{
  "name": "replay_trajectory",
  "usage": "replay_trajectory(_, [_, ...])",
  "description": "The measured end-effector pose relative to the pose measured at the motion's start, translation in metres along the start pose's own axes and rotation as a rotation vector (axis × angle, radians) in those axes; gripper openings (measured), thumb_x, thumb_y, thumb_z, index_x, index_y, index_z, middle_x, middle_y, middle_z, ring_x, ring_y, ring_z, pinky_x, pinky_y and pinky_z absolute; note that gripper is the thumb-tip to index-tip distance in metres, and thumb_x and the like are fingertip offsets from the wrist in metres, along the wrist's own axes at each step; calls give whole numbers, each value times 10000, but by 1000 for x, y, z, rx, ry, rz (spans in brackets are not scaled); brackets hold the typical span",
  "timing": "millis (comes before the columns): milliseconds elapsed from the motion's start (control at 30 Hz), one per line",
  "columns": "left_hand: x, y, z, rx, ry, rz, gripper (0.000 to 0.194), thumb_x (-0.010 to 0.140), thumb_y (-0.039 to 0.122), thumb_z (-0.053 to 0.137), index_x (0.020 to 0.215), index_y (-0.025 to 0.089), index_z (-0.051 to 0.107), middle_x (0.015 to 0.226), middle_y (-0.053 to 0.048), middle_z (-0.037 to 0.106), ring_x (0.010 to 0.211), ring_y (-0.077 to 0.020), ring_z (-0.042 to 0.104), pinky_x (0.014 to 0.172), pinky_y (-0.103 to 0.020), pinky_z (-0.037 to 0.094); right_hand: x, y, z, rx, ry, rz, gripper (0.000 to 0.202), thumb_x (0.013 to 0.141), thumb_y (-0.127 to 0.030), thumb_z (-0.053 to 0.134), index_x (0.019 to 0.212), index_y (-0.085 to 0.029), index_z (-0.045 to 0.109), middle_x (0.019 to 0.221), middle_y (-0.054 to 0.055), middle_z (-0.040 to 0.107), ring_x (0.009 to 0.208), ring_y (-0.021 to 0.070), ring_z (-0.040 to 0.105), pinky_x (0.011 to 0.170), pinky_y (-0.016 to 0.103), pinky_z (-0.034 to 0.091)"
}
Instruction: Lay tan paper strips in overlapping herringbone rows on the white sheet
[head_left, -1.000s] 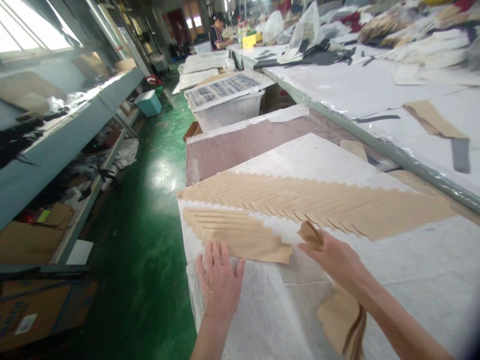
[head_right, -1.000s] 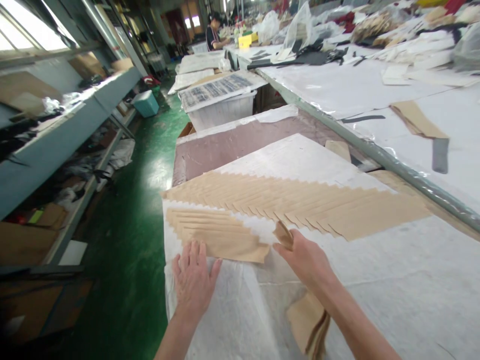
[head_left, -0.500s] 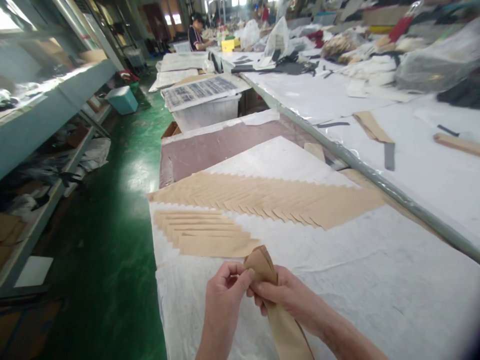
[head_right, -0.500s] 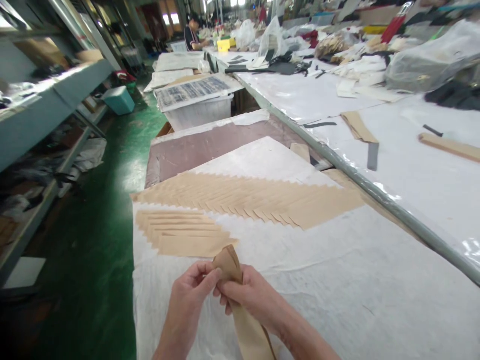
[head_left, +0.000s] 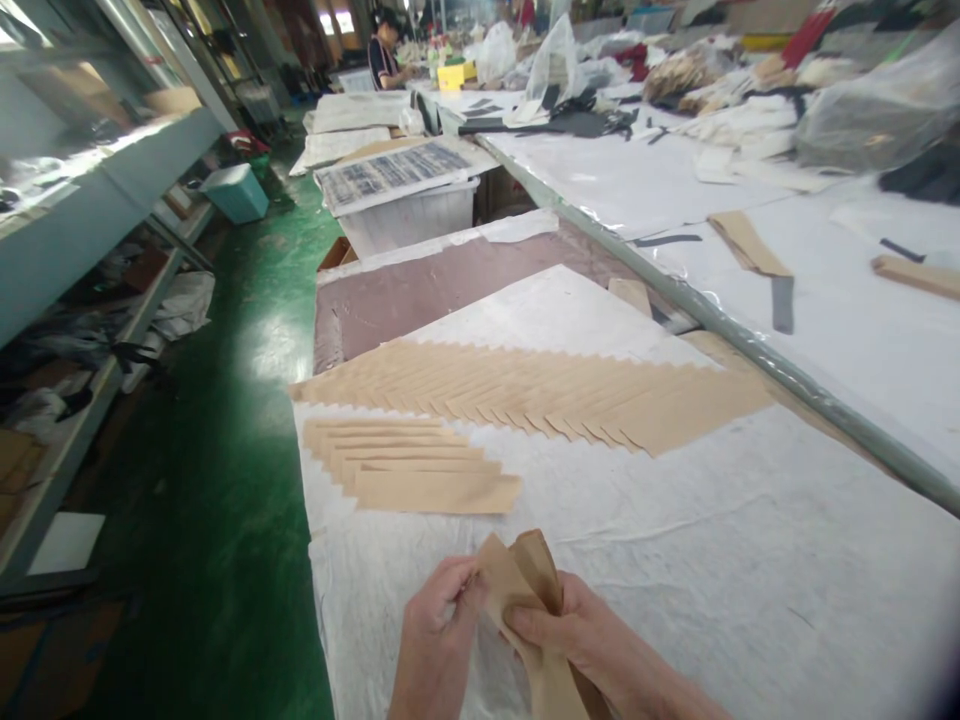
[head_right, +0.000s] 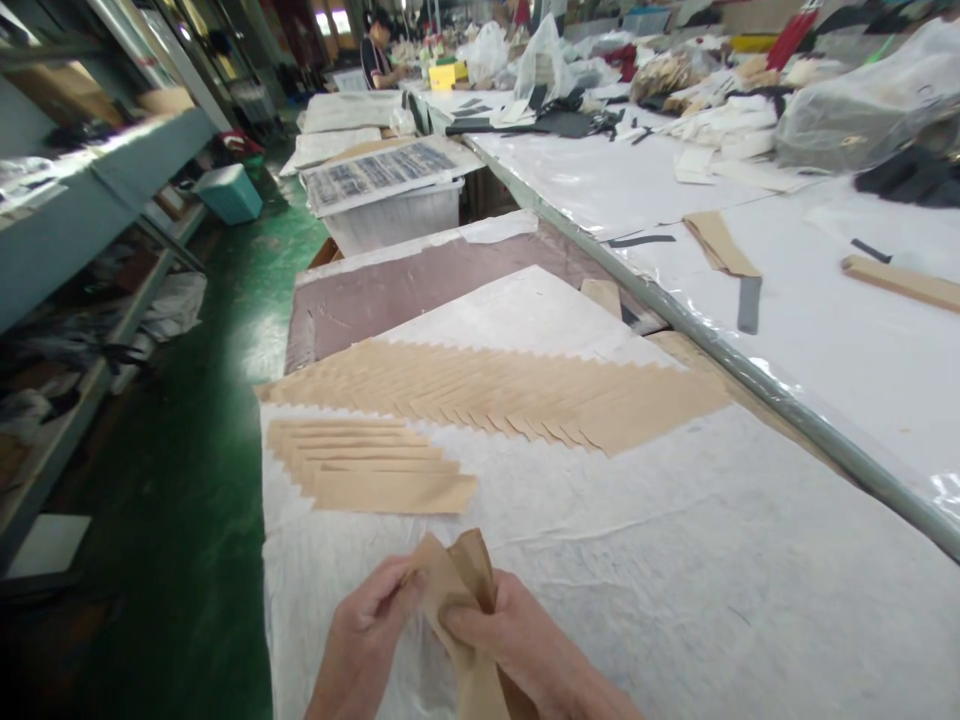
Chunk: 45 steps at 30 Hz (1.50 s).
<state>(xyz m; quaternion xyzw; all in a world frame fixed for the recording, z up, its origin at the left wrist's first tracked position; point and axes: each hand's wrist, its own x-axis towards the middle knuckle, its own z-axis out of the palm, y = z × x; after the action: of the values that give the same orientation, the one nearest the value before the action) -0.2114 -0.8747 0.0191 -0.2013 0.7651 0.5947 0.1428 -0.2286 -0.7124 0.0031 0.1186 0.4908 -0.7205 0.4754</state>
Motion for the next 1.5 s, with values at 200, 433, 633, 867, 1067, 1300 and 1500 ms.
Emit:
replay_trajectory(200, [15,-4,-34,-43,287,-125,309,827,454,559,721,172,628,561,41,489,572,-93,409,552,-189,341,9,-20,-10,-96,-64,-7,295,710,-355,705,914,-153,634,723,-15,575,571,86,475,525,190,365])
replay_trajectory(433, [58,-16,-71,-70,410,-101,270,778,411,587,666,167,562,520,6,623,422,-80,453,442,-189,354,32,-54,-41,-412,216,-111,326,712,-487,648,814,-182,594,673,-12,581,597,132,523,558,232,406])
replay_trajectory(633, [77,-17,-80,168,448,-164,199,777,379,536,754,181,540,559,3,659,387,-113,541,371,-192,355,55,-53,-56,-652,412,-150,339,706,-473,613,894,-190,626,721,27,670,643,195,608,585,279,442])
replay_trajectory(867, [81,-26,-82,364,455,-211,219,793,366,494,679,187,550,511,-1,646,421,-136,592,432,-214,391,71,-43,-66,-951,596,-183,309,759,-407,582,1017,-242,623,793,45,725,729,253,658,647,323,433])
replay_trajectory(1067, [86,-24,-83,270,431,-273,189,759,328,521,638,184,541,496,-4,642,369,-115,541,352,-195,344,71,-47,-66,-971,636,-128,311,769,-443,562,980,-219,612,786,61,717,751,260,660,645,318,420])
replay_trajectory(1300, [82,-18,-81,224,434,-288,174,735,322,535,647,172,547,508,-7,641,393,-122,554,341,-192,354,70,-48,-63,-952,655,-136,297,756,-428,569,937,-196,617,797,66,709,734,230,653,618,284,408])
replay_trajectory(1500, [80,-11,-80,250,416,-301,164,730,303,527,635,172,554,538,-12,654,408,-119,556,369,-198,373,68,-54,-56,-990,682,-111,285,746,-399,570,937,-196,626,766,50,694,704,209,637,595,265,378])
